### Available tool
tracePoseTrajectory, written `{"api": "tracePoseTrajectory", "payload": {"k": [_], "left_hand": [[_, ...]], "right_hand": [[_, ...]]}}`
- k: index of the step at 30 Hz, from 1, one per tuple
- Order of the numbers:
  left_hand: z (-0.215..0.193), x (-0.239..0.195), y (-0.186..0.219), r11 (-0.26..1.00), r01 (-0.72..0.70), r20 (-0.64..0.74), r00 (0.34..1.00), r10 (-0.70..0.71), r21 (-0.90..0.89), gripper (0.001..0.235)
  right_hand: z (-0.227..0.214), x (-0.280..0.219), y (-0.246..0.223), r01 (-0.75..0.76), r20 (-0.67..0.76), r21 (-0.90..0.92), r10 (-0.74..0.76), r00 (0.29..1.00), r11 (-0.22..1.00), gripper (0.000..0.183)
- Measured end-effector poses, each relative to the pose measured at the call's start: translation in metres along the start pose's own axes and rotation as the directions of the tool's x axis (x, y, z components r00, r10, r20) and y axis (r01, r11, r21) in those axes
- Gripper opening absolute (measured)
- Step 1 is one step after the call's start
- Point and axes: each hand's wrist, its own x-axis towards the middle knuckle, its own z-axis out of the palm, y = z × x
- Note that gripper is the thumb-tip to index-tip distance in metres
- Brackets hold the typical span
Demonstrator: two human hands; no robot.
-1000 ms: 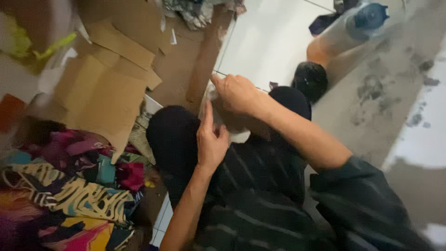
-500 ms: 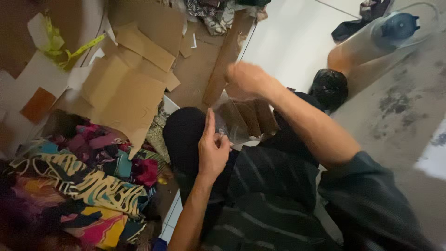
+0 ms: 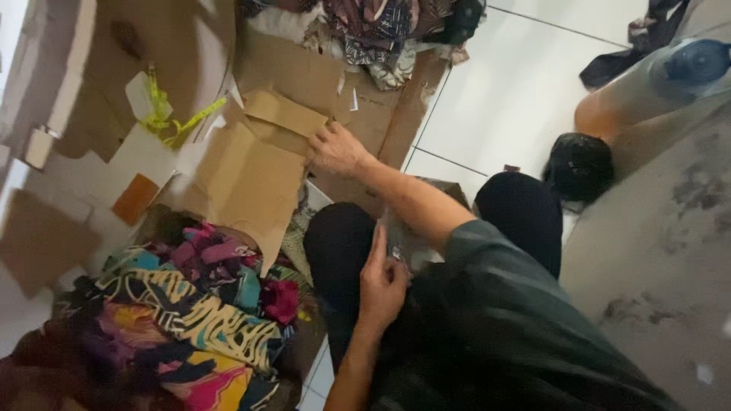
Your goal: The person sits on the floor and handles several cardboard pieces, removing them from plastic bags and arranging them on a patterned surface. They repeatedly pick up, inspect, and place the pieces in a specific order.
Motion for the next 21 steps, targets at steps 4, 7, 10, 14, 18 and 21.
{"api": "tracePoseTrajectory", "payload": {"k": [4, 7, 10, 14, 18, 21], "left_hand": [[0.007, 0.003, 0.006, 0.998, 0.061, 0.034, 0.998, -0.06, -0.031, 0.082], [0.005, 0.006, 0.009, 0.993, 0.085, 0.035, 0.996, -0.082, -0.082, 0.081], [0.004, 0.001, 0.006, 0.995, 0.096, 0.044, 0.995, -0.095, -0.039, 0.08], [0.008, -0.004, -0.005, 0.996, -0.092, -0.023, 0.996, 0.092, 0.01, 0.051], [0.006, -0.005, -0.016, 0.981, -0.165, 0.006, 0.986, 0.165, 0.107, 0.019], [0.009, -0.009, -0.018, 0.975, -0.018, 0.042, 0.999, 0.009, 0.222, 0.009]], "right_hand": [[-0.021, -0.003, 0.018, -0.059, 0.036, 0.075, 0.057, 0.998, 0.995, 0.022], [-0.047, 0.006, 0.008, -0.151, 0.288, 0.068, 0.126, 0.949, 0.986, 0.023], [-0.065, 0.017, -0.007, -0.338, 0.372, 0.167, 0.258, 0.891, 0.926, 0.044], [-0.055, 0.048, -0.025, -0.556, 0.473, 0.491, 0.331, 0.817, 0.67, 0.074], [0.003, 0.084, -0.059, -0.631, 0.564, 0.297, 0.401, 0.722, 0.717, 0.095], [0.052, 0.079, -0.072, -0.639, 0.503, 0.379, 0.431, 0.749, 0.67, 0.052]]}}
